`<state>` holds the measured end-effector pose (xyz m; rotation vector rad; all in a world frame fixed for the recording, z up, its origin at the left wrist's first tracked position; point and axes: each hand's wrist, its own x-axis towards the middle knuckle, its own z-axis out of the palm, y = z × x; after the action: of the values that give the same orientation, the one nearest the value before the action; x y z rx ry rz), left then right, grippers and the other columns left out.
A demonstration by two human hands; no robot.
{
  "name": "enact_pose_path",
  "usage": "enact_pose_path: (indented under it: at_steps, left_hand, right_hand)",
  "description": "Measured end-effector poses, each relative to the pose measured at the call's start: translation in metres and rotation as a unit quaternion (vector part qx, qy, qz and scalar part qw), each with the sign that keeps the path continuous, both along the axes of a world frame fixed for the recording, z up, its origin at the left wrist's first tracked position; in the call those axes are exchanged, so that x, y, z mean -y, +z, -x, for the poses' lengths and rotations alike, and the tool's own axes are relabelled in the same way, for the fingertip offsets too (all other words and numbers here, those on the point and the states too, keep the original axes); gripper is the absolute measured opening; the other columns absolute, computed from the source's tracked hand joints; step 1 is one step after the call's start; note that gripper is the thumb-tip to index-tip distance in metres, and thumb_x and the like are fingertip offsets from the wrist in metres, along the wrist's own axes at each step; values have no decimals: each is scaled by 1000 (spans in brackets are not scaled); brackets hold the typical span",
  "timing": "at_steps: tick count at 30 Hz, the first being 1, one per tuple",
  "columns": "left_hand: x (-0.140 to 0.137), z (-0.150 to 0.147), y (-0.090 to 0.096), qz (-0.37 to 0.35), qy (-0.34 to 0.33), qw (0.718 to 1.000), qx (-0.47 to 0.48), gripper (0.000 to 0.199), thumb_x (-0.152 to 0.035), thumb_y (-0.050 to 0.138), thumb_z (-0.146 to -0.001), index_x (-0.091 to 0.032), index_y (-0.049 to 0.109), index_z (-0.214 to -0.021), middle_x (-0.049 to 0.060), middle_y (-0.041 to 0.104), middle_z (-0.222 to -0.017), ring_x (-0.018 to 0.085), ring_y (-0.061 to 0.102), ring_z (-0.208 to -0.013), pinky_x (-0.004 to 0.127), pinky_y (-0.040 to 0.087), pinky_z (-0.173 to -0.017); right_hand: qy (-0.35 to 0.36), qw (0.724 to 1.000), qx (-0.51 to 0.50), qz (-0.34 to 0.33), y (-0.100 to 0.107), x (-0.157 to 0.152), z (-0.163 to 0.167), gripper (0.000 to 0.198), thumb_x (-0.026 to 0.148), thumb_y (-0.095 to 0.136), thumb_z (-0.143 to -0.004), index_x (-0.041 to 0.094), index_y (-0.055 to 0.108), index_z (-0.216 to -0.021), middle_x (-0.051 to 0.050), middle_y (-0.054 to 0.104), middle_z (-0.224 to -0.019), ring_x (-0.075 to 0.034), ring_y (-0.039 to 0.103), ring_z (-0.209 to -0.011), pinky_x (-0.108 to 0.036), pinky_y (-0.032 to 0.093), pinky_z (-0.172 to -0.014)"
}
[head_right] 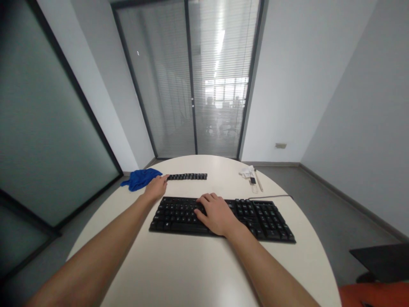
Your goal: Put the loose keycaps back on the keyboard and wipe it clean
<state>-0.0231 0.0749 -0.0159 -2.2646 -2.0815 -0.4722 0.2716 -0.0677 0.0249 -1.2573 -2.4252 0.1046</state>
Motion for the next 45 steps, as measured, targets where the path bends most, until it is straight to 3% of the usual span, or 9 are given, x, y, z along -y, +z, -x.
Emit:
enact_pose_path:
  at_steps: [20, 29, 32, 36, 41, 45]
  left_hand:
    - [13, -5, 9, -25, 33, 999, 3, 23, -29, 51, -96, -23, 60, -116, 11, 60, -112, 27, 61, -103, 34, 49, -81]
    - [29, -4, 10, -43, 18, 997, 65, 11, -28, 54, -94, -22, 59, -102, 8, 65, -109, 26, 61, -103, 33, 47, -81]
    - [40, -5, 14, -48, 8, 994, 102, 15, -30, 50, -96, -22, 57, -106, 8, 69, -104, 26, 63, -97, 33, 46, -76]
    - [54, -8, 19, -40, -36, 988, 148, 21, -31, 48, -96, -22, 58, -113, 6, 71, -106, 23, 65, -92, 31, 47, -76]
    - [71, -6, 22, 25, -202, 953, 225, 23, -35, 51, -94, -21, 67, -103, 6, 72, -97, 23, 65, -95, 34, 48, -87]
    - [77, -1, 23, 32, -227, 950, 211, 26, -38, 52, -94, -23, 71, -104, 7, 72, -103, 26, 63, -101, 38, 46, -95]
  right_hand:
    - [-1, 1000, -1, -2, 0, 0, 0, 31, 40, 50, -99, 20, 63, -120, -10, 65, -119, -27, 56, -111, -43, 44, -100]
    - [1, 1000, 0, -5, -1, -1, 0, 31, 39, 51, -99, 20, 63, -120, -10, 66, -119, -27, 56, -111, -43, 44, -100]
    - [2, 1000, 0, -5, -1, -1, 0, 31, 39, 51, -99, 20, 63, -120, -10, 66, -119, -27, 56, -110, -43, 44, -100]
    - [2, 1000, 2, -8, -2, -2, 0, 31, 39, 51, -98, 20, 64, -119, -11, 66, -118, -27, 57, -111, -43, 44, -99]
    - [2, 1000, 0, -10, -2, -3, 0, 30, 38, 51, -98, 20, 64, -118, -10, 66, -118, -27, 57, -110, -44, 45, -99]
    - [4, 1000, 1, -10, -2, -3, 0, 29, 39, 51, -98, 21, 63, -118, -10, 66, -118, -27, 57, -109, -44, 45, -99]
